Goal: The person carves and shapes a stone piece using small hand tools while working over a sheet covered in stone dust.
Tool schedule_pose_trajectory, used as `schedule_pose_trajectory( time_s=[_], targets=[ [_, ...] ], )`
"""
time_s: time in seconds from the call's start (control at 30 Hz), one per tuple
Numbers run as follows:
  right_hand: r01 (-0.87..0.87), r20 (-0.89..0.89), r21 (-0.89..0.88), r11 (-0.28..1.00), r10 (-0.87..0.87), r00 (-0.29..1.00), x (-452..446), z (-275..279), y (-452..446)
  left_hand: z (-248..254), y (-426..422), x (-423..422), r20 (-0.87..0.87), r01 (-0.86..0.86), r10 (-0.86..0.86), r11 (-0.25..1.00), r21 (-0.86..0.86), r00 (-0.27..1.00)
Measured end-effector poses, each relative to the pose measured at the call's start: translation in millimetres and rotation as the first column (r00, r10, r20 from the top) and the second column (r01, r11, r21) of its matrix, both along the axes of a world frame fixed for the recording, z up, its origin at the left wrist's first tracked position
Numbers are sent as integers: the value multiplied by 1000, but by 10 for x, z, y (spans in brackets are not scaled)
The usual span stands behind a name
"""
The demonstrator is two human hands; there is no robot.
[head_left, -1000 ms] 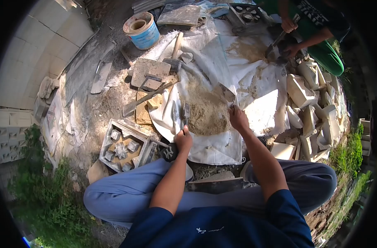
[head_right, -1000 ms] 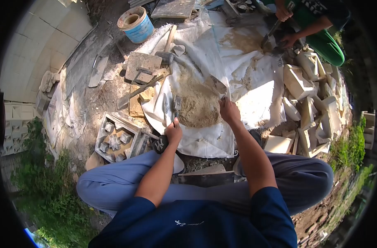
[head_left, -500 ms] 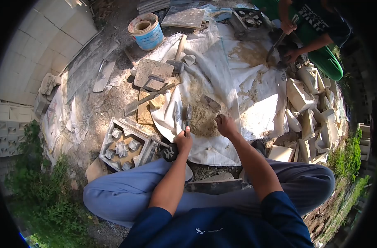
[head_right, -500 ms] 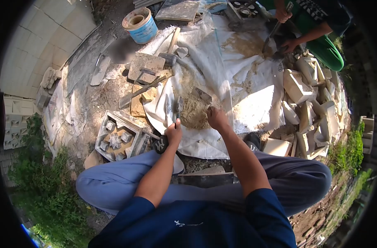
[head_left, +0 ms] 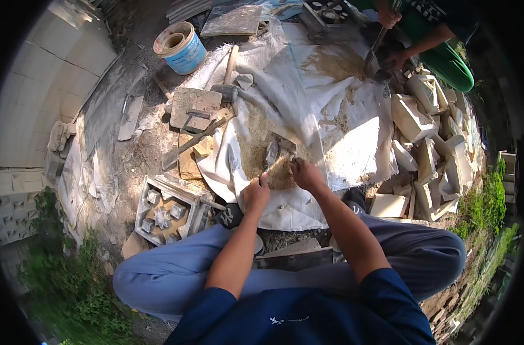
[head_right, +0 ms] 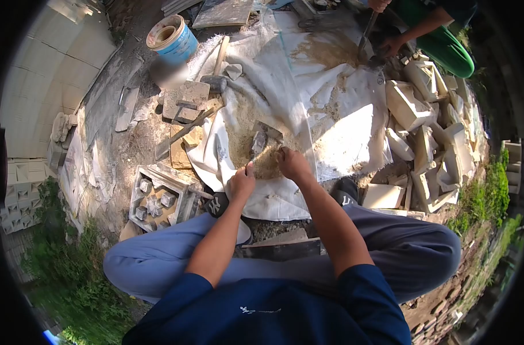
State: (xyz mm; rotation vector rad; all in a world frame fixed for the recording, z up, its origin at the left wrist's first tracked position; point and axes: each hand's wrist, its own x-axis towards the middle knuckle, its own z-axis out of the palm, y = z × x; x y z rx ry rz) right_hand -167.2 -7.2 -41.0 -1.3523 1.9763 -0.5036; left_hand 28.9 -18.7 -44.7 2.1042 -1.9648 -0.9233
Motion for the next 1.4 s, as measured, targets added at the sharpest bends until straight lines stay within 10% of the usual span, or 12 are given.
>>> schedule_pose_trajectory(
  time_s=[1.03,1.23,1.4],
  targets=[
    [42,-82,51,998,-38,996,103,-9,94,-19,-96,75,-20,20,-24,989,-146,1000],
    [40,-65,67,997,-36,997,153,19,148,44,34,53,140,21,-30,998,62,990],
    [56,-60,80,995,-52,997,134,4,123,131,32,83,-62,-18,12,995,-95,998]
  ],
)
